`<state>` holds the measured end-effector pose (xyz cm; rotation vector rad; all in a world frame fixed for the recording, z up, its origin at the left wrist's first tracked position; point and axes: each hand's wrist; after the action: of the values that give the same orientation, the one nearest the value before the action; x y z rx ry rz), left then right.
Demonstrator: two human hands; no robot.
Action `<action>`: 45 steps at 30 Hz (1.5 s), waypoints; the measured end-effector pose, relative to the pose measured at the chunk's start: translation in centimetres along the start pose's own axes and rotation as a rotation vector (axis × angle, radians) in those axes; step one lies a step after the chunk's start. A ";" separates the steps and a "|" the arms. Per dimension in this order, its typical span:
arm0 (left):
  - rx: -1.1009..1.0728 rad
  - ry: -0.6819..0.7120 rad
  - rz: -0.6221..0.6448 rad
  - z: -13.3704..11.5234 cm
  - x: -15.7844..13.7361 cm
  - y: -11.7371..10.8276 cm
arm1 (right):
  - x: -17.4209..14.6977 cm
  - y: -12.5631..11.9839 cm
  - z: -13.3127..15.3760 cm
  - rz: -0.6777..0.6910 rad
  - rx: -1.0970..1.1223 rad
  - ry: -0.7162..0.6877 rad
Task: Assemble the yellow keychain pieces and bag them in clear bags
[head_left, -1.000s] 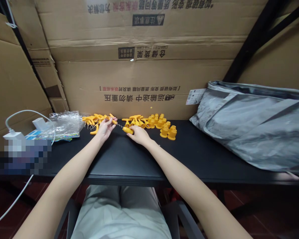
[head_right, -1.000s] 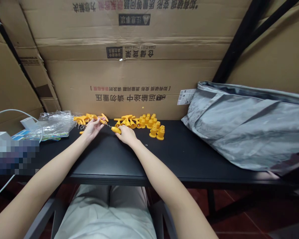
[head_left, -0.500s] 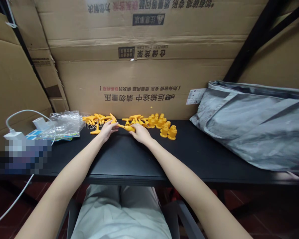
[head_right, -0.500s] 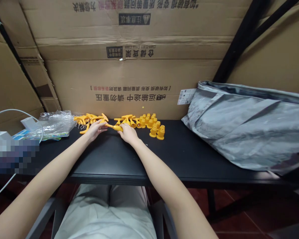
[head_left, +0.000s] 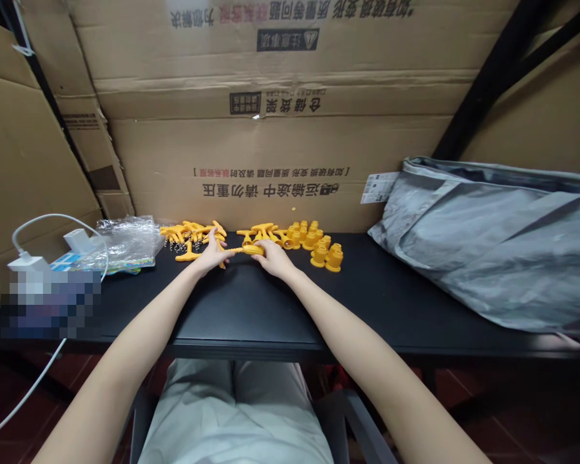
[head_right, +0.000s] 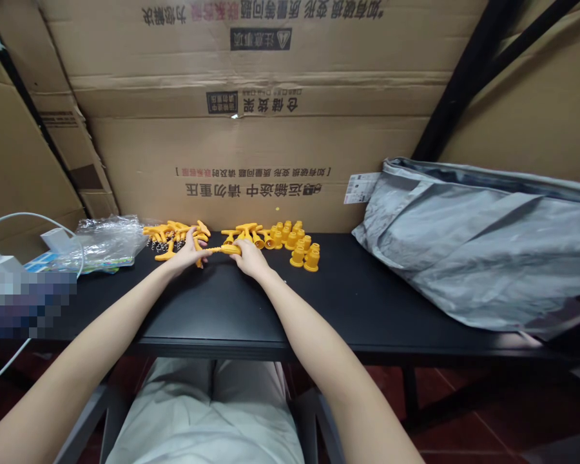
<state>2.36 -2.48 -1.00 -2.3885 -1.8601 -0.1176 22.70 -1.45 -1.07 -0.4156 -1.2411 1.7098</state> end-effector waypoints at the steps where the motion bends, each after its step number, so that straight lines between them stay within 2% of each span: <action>1: -0.023 0.002 -0.004 0.0 -0.1 0.0 | 0.1 0.1 -0.2 -0.014 0.012 -0.006; 4: -0.009 0.107 -0.050 -0.3 -0.2 -0.2 | 0.3 0.1 -0.8 -0.049 0.034 -0.020; 6: 0.108 0.217 -0.067 -0.5 -0.3 -0.4 | 0.4 0.0 -1.0 -0.066 0.041 -0.012; 8: 0.282 0.270 -0.055 -0.7 -0.4 -0.6 | 0.3 -0.2 -1.1 -0.078 0.041 0.005; 11: 0.496 0.240 -0.037 -0.8 -0.5 -0.8 | 0.1 -0.3 -1.1 -0.085 0.023 0.010; 16: 0.647 0.207 -0.064 -0.5 -0.5 -0.9 | 0.2 -0.2 -1.2 -0.059 0.014 0.010; 22: 0.852 0.250 -0.061 0.1 -0.3 -1.1 | 0.3 -0.4 -1.6 -0.028 -0.005 -0.040; 32: 0.937 0.131 -0.023 0.4 0.0 -1.0 | -0.6 -1.3 -0.6 -0.013 -0.108 -0.050; 40: 1.103 0.191 -0.028 -0.5 -0.4 -1.2 | -0.2 -1.1 -1.2 -0.018 0.019 -0.146; 45: 1.129 0.198 0.014 -1.0 -0.7 -1.3 | 0.0 -0.9 -1.8 -0.004 0.270 -0.084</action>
<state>0.95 -2.94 -0.05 -1.5111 -1.2569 0.5298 24.43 -0.40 -1.10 -0.1814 -1.0492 1.8758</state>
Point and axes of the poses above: each hand's wrist, its own x-axis towards the middle knuckle, its own y-axis out of the palm, z = x × y, and after that the axes turned 14 degrees about z, right-handed
